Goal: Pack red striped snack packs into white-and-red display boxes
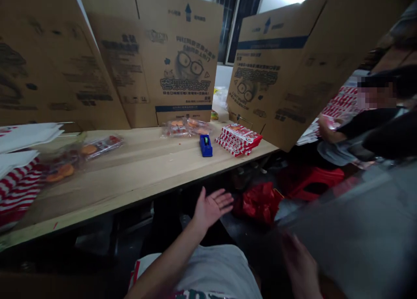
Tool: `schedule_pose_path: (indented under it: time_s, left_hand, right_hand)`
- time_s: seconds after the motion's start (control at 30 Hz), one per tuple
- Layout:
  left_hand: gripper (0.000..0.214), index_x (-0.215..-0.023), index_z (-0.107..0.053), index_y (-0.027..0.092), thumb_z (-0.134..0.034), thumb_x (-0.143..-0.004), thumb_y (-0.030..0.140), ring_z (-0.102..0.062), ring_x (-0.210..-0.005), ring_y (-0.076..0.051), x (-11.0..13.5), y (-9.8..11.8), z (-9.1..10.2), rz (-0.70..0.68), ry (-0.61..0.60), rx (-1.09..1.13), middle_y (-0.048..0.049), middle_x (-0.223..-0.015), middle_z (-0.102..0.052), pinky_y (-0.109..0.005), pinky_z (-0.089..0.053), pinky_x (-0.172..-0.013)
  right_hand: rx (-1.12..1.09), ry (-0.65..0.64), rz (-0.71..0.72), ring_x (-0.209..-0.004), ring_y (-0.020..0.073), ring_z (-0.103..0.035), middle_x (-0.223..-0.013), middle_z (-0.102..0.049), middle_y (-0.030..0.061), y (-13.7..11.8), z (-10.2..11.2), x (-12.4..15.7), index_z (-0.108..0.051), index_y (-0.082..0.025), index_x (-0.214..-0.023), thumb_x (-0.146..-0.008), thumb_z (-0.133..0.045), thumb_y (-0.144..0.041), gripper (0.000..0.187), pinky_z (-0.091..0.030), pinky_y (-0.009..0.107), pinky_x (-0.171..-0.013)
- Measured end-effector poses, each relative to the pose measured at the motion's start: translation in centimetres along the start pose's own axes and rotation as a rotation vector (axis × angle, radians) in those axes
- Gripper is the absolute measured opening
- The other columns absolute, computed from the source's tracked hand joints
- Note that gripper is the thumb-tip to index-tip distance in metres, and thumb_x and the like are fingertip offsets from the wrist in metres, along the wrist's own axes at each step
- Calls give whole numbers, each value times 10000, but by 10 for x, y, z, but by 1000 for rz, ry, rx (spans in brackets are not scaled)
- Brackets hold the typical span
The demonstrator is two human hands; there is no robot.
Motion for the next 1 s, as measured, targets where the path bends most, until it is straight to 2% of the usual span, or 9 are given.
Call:
schedule_pose_path:
  time_s: [0.07, 0.13, 0.2, 0.27, 0.33, 0.43, 0.57, 0.83, 1.0]
  left_hand:
    - [863, -1273, -529, 101, -209, -832, 770, -465, -1295, -357, 9, 47, 5, -85, 27, 320, -243, -1368, -512, -556, -341, -1038]
    - [865, -1303, -514, 94, -257, -827, 770, -386, -1353, -362, 22, 86, 10, -154, 42, 463, -248, -1408, -470, -556, -286, -1079]
    - [887, -1325, -499, 71, -288, -822, 770, -327, -1392, -343, 37, 120, 16, -251, 62, 528, -255, -1425, -448, -516, -235, -1122]
    - [908, -1334, -494, 53, -292, -820, 774, -286, -1417, -312, 53, 151, 24, -369, 85, 549, -249, -1436, -437, -458, -186, -1158]
    - [930, -1335, -498, 50, -275, -814, 787, -261, -1429, -295, 69, 178, 35, -473, 125, 534, -234, -1444, -434, -428, -153, -1175]
    - [940, -1316, -530, 54, -257, -809, 797, -253, -1431, -302, 92, 209, 52, -564, 207, 474, -218, -1434, -456, -431, -135, -1184]
    - [926, -1298, -553, 40, -235, -832, 774, -255, -1431, -291, 109, 235, 69, -651, 284, 396, -201, -1428, -471, -397, -106, -1199]
    - [870, -1283, -579, 67, -138, -891, 707, -266, -1433, -237, 112, 255, 93, -788, 425, 407, -157, -1429, -487, -353, -64, -1209]
    - [865, -1305, -554, 64, -219, -869, 731, -282, -1426, -262, 122, 264, 111, -837, 438, 505, -180, -1431, -476, -386, -115, -1203]
  right_hand:
    - [-43, -113, 13, -895, 200, -670, -873, -706, 35, 1, -78, 13, -686, -231, -733, -761, -716, -340, 117, -497, 418, -955]
    - [-48, -445, -56, -1011, 248, -654, -982, -728, 90, 11, -182, 43, -724, -202, -764, -759, -673, -538, 339, -419, 467, -1046]
    - [-55, -733, -122, -1167, 280, -585, -1134, -700, 136, 25, -273, 86, -750, -172, -909, -755, -580, -693, 570, -347, 461, -1106]
    - [-70, -907, -162, -1272, 279, -506, -1235, -655, 140, 38, -337, 126, -742, -162, -1016, -781, -509, -728, 655, -270, 433, -1154]
    - [-85, -1004, -198, -1323, 271, -453, -1285, -625, 125, 51, -377, 155, -730, -169, -1069, -814, -462, -720, 664, -218, 421, -1177]
    - [-93, -1087, -268, -1343, 266, -429, -1306, -609, 123, 71, -411, 179, -719, -165, -1101, -837, -409, -723, 692, -190, 424, -1189]
    - [-76, -1114, -355, -1345, 265, -428, -1305, -608, 126, 93, -440, 189, -720, -156, -1101, -849, -387, -720, 702, -184, 431, -1193]
    - [-34, -1217, -333, -1409, 231, -323, -1400, -530, 59, 119, -479, 211, -658, -202, -1212, -863, -390, -702, 666, -92, 410, -1215]
    - [-59, -1263, -385, -1420, 221, -299, -1420, -509, 60, 127, -492, 220, -642, -197, -1232, -884, -359, -684, 661, -85, 410, -1214]
Point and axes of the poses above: each hand's wrist, its own x-axis away from the middle knuckle, its own z-axis out of the back of the hand, y = z × x, the point moved 8 cm from there along -x, towards the middle knuckle
